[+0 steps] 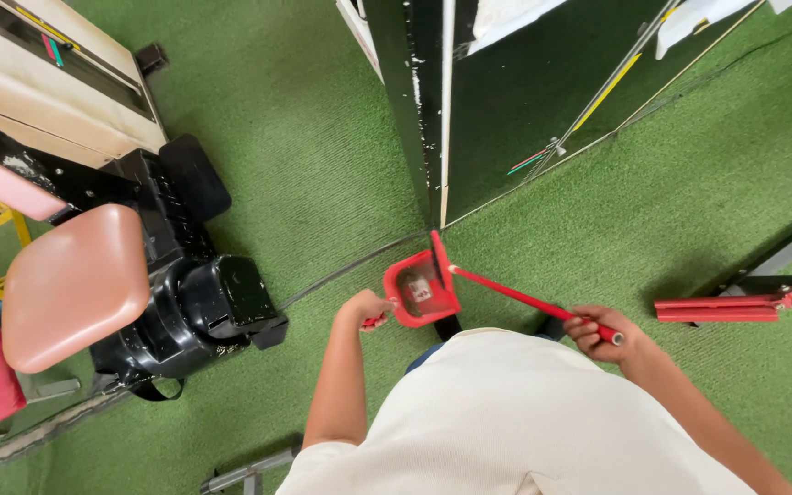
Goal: Sweeping the gym floor using a handheld brush and dustpan.
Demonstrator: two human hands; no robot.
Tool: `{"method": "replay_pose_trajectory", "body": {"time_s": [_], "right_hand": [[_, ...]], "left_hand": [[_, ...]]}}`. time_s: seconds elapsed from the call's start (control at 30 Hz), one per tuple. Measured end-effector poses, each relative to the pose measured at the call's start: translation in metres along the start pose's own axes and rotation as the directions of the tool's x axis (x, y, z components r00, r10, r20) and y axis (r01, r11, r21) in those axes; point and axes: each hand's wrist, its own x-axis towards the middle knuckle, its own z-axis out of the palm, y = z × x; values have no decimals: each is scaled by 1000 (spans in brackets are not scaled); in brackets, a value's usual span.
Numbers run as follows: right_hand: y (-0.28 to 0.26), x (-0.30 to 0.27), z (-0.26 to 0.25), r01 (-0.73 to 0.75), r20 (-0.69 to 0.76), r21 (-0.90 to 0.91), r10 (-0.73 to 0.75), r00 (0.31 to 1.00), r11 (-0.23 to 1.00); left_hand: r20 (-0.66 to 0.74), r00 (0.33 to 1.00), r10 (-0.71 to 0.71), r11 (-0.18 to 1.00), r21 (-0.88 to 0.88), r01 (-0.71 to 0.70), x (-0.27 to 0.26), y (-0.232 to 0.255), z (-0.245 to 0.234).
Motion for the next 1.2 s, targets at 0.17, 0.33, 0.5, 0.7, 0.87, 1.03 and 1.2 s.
{"method": "replay_pose_trajectory", "body": {"time_s": [0.17, 0.33, 0.5, 0.7, 0.87, 1.03, 1.2], "right_hand": [[-5, -36, -33, 201, -115, 2, -200, 973, 980], [-63, -59, -100, 317, -235, 23, -303, 924, 948], [-172, -115, -173, 405, -283, 74, -371, 885, 911], [-293, -191, -216, 542, -229, 172, -501, 834, 823], [-365, -170, -272, 594, -349, 161, -517, 781, 789], [-349, -88, -304, 637, -427, 105, -543, 723, 764], [-257, -28, -287, 456, -286, 7, -436, 853, 890]], "left_hand": [[79, 996, 40, 994, 98, -48, -3, 41, 25], [121, 990, 71, 980, 176, -92, 14, 99, 94], [176, 984, 30, 992, -126, -8, 78, 138, 188], [220, 973, 66, 972, -233, -13, 99, 202, 264], [239, 971, 29, 996, -92, -7, 125, 246, 309], [213, 977, -28, 999, -26, 35, 149, 277, 353], [211, 977, -36, 998, -43, 46, 148, 292, 388]]}}
